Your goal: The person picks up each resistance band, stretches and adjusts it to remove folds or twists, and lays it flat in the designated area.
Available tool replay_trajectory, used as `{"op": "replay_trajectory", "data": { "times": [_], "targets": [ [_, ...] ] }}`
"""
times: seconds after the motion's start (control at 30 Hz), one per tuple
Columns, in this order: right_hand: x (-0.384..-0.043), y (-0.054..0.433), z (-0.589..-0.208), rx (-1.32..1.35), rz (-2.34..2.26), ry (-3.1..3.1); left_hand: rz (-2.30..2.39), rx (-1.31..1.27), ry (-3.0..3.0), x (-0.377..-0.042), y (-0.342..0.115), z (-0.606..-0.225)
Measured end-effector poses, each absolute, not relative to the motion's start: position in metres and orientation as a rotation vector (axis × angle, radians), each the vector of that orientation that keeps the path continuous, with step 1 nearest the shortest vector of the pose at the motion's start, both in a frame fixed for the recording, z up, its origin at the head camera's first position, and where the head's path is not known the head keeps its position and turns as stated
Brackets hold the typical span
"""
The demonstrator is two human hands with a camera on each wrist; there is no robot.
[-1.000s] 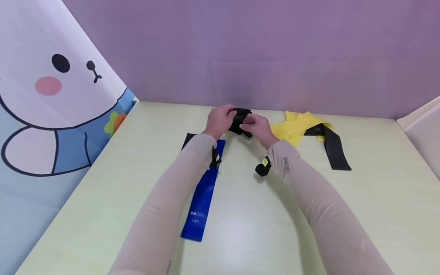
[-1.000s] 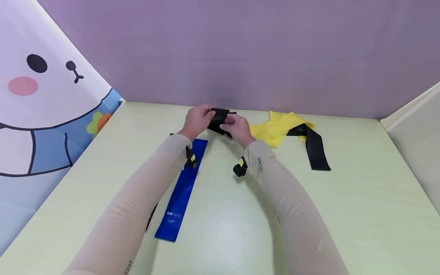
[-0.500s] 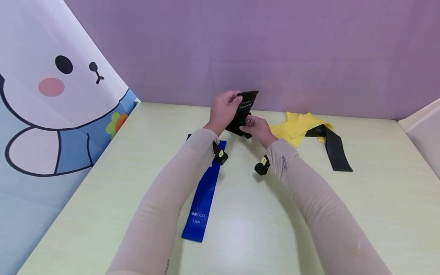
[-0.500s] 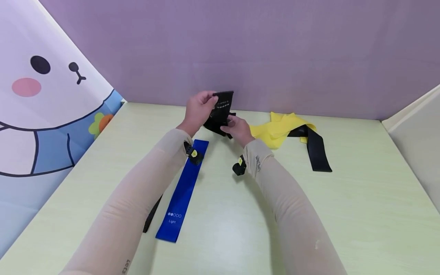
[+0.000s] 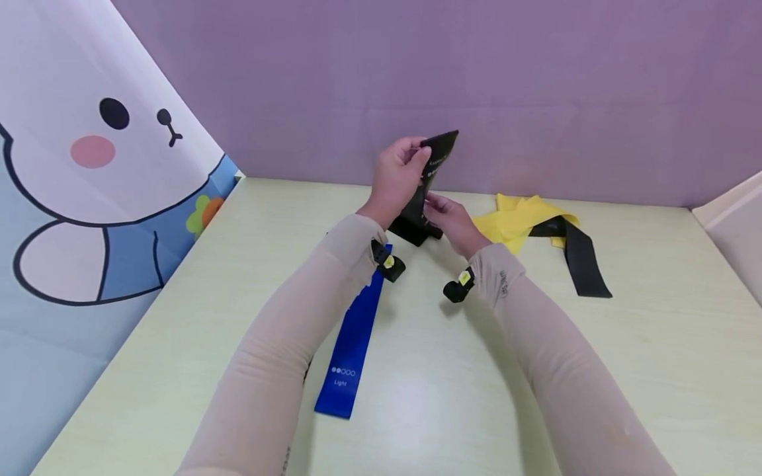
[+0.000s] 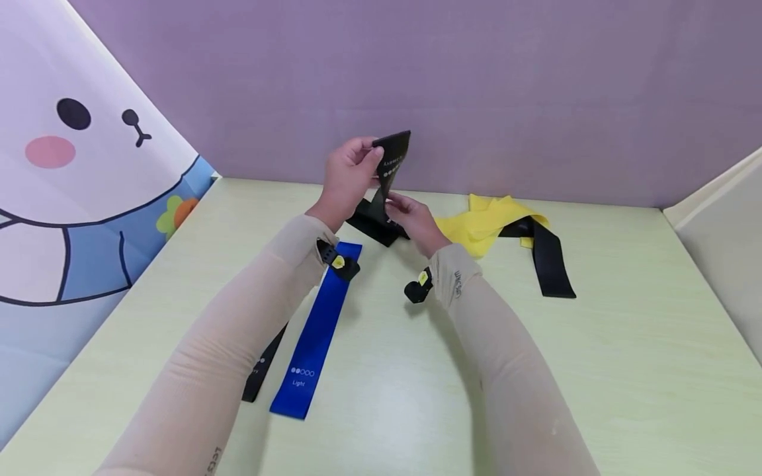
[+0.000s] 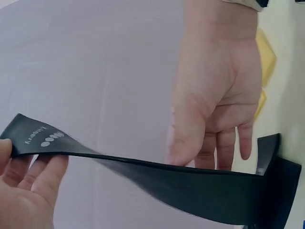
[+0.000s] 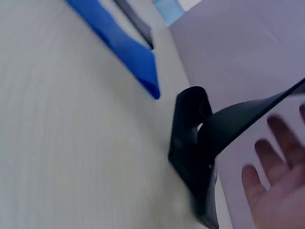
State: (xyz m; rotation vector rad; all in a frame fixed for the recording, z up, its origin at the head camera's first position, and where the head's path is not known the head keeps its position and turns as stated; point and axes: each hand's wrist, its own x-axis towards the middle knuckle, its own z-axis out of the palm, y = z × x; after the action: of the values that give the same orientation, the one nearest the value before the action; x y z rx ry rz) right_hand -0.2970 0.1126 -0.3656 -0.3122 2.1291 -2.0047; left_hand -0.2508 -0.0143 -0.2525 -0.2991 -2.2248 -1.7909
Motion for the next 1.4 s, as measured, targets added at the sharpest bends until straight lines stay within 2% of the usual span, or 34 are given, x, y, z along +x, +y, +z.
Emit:
{"op": "replay_trajectory", "data": {
  "times": [0.23,0.57,0.9,1.4],
  "targets": [
    [-0.293,0.111,-0.369,-0.425,-1.929,2.082,-1.938,-0.224,-2.060,-0.253,-0.019,-0.243],
    [-0.293,0.101,-0.373,-0.144,-1.495,2.792,-1.996,-0.283,-1.938,-0.242,-0.014,-0.232],
    [-0.293,0.117,-0.365,-0.002,-1.632,2.742,-2.023,-0.311,-1.899,-0.231,-0.015,-0.220],
    [-0.300,0.148,-0.354,0.041,-1.561,2.928,-1.833,-0.317,-2.070,-0.210,-0.051,-0.229]
  ]
}}
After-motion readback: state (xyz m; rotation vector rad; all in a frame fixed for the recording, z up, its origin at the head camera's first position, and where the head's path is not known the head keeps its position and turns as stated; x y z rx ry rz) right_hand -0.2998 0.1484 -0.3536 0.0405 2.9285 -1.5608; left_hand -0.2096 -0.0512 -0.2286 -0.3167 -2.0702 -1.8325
